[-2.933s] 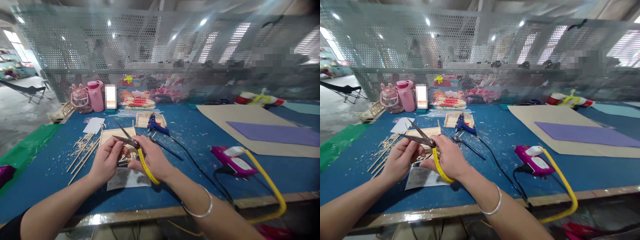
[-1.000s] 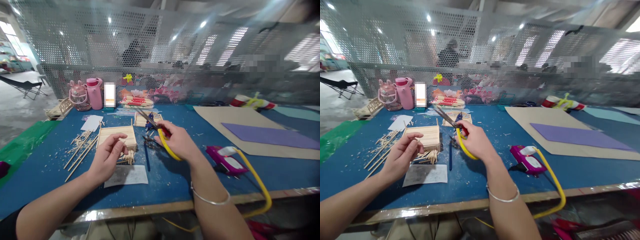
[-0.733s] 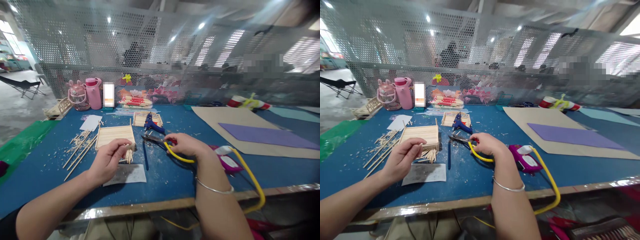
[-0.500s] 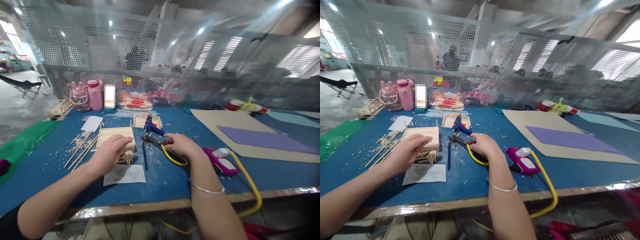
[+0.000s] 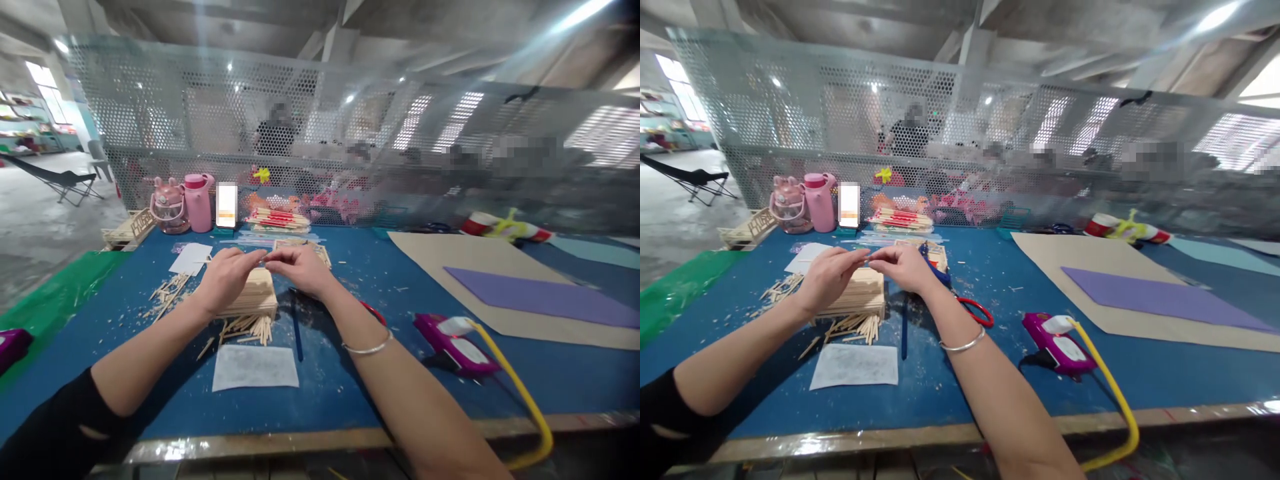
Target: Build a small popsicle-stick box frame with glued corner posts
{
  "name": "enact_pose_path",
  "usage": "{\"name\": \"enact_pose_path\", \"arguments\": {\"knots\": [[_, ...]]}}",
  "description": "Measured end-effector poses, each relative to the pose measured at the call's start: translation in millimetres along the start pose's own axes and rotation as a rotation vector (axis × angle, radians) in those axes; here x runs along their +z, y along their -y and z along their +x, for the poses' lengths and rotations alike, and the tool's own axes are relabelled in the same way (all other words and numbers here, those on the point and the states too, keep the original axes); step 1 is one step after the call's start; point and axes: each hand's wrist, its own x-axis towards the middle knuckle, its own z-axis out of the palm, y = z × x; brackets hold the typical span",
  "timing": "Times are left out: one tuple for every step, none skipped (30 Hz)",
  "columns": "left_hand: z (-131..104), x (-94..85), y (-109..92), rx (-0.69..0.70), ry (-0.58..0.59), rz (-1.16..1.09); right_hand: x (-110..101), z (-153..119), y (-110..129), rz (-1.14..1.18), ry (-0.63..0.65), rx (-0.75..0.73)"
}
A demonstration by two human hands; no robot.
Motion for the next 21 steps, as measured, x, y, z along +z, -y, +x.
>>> {"name": "enact_pose_path", "arguments": {"knots": [[1,2.4,4,0.002,-0.02,0.01,0,4,-2,0.007,-0.011,-0.008],[1,5.1,7,-0.001,-0.032,0.018,0,8,-4,-0.001,-0.025,-0.024],[3,7.7,9,-0.008,-0.041,0.021,0,11,-5,-0.02,-0.038,-0.044],[5,9.8,10,-0.018,-0.048,0.022,0,13,-6,-0.044,-0.052,-0.066],[8,11.0,10,-0.025,-0.055,0.023,0,15,-7,-0.067,-0.07,-0.087],[11,10.7,10,-0.024,-0.063,0.028,0,16,-8,-0.085,-0.101,-0.104],[14,8.5,10,-0.014,-0.069,0.037,0,17,-10,-0.094,-0.153,-0.112],[16,4.4,10,0.002,-0.076,0.045,1,17,-12,-0.095,-0.226,-0.107],[18,-1.3,12,0.011,-0.091,0.052,1,16,-15,-0.092,-0.307,-0.089],[18,-8.2,15,0.009,-0.109,0.049,1,15,-19,-0.088,-0.383,-0.063],[16,-15.3,20,-0.041,-0.166,0.037,2,14,-23,-0.082,-0.44,-0.036],[12,-21.7,27,-0.141,-0.24,0.013,3,12,-27,-0.075,-0.471,-0.011],[7,-26.7,35,-0.297,-0.343,-0.028,4,11,-32,-0.07,-0.477,0.006],[1,-29.9,42,-0.484,-0.411,-0.109,6,10,-36,-0.066,-0.47,0.013],[-7,-30.9,50,-0.671,-0.438,-0.254,7,10,-40,-0.063,-0.459,0.01],[-14,-30.1,56,-0.85,-0.429,-0.444,10,10,-43,-0.058,-0.452,0.005],[-20,-27.9,60,-0.914,-0.4,-0.514,12,11,-45,-0.053,-0.446,0.001],[-26,-24.9,63,-0.943,-0.377,-0.558,14,12,-47,-0.049,-0.44,-0.004],[-30,-21.7,64,-0.962,-0.352,-0.604,16,13,-49,-0.047,-0.433,-0.009],[-33,-18.9,64,-0.967,-0.331,-0.635,18,13,-50,-0.045,-0.426,-0.013],[-34,-16.6,63,-0.967,-0.315,-0.663,19,14,-51,-0.044,-0.419,-0.018]]}}
